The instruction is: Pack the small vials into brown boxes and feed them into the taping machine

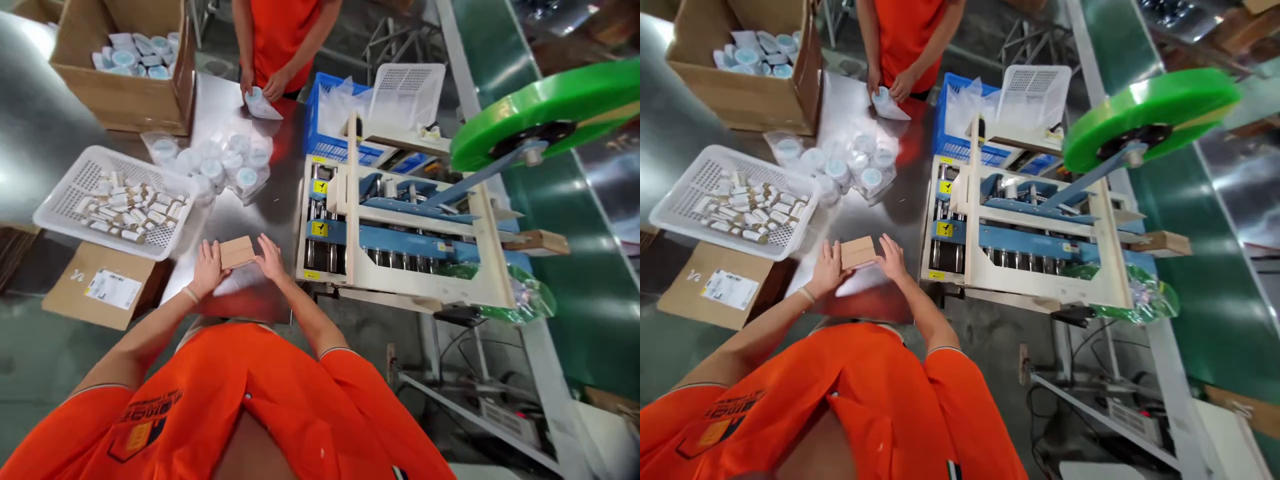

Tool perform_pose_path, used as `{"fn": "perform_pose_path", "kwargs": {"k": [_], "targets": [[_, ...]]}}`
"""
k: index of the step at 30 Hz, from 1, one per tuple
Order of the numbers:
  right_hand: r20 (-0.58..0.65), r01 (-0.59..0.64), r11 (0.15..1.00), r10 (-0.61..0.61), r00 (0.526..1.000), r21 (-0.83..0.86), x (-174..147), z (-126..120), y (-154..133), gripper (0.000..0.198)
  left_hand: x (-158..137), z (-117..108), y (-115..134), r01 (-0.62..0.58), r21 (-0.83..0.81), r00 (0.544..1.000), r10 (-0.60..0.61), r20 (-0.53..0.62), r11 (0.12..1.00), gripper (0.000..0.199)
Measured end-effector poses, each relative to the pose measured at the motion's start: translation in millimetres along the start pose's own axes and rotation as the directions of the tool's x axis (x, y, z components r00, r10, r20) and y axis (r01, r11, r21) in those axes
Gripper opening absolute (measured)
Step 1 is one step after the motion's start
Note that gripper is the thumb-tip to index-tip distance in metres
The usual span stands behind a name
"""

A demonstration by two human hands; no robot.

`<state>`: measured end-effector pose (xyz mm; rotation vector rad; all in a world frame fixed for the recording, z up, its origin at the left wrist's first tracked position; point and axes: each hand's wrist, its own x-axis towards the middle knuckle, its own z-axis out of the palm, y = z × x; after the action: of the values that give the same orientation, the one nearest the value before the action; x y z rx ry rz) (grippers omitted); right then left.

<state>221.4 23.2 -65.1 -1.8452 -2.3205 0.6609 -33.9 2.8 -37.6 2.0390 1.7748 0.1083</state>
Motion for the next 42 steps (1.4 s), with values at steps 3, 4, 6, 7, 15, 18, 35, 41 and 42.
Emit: {"fn": "perform_pose_path", "kwargs": {"k": [3,4,6,7,15,18,35,41,42], "targets": [[-0.168,-0.367,0.930,0.366,0.915,0.026,-12.5,27.0,30.5,0.047,55.7,-11.6,16.8,0.067,0.034,0.996,-0.069,0.065,0.997,0.113],[-0.203,-0.427,0.904,0.424,0.883,0.031,-16.8,36.0,38.7,0.044,80.9,-17.1,27.0,0.088,0.039,0.993,-0.091,0.079,0.995,0.114],[-0.249,-0.458,0.888,0.451,0.857,0.033,-23.6,51.9,50.3,0.039,134.5,-25.7,55.2,0.098,0.026,0.989,-0.100,0.106,0.995,0.114],[-0.266,-0.456,0.890,0.447,0.854,0.031,-25.8,58.4,53.8,0.037,161.0,-27.4,72.5,0.083,0.008,0.989,-0.083,0.126,0.997,0.114],[-0.274,-0.445,0.896,0.425,0.863,-0.012,-31.0,82.3,64.8,0.039,292.7,37.1,246.9,-0.212,-0.321,0.944,0.278,0.178,0.923,0.112],[-0.275,-0.420,0.907,0.409,0.870,0.021,-31.1,83.9,70.5,0.038,284.6,65.9,279.0,-0.347,-0.497,0.863,0.479,0.163,0.795,0.112],[-0.179,-0.227,0.838,0.355,0.918,0.496,12.6,52.6,-18.4,0.028,-77.8,-145.3,-191.7,0.781,-0.311,0.456,-0.835,-0.307,0.541,0.052],[0.421,-0.415,0.376,0.071,0.904,0.828,40.5,81.5,-205.4,0.032,-114.4,-151.2,-223.0,0.823,-0.151,0.553,-0.833,-0.004,0.548,0.054],[0.484,-0.468,0.312,0.032,0.875,0.827,41.1,86.0,-226.0,0.033,-115.6,-149.5,-222.0,0.814,-0.146,0.568,-0.823,0.002,0.562,0.056]]}}
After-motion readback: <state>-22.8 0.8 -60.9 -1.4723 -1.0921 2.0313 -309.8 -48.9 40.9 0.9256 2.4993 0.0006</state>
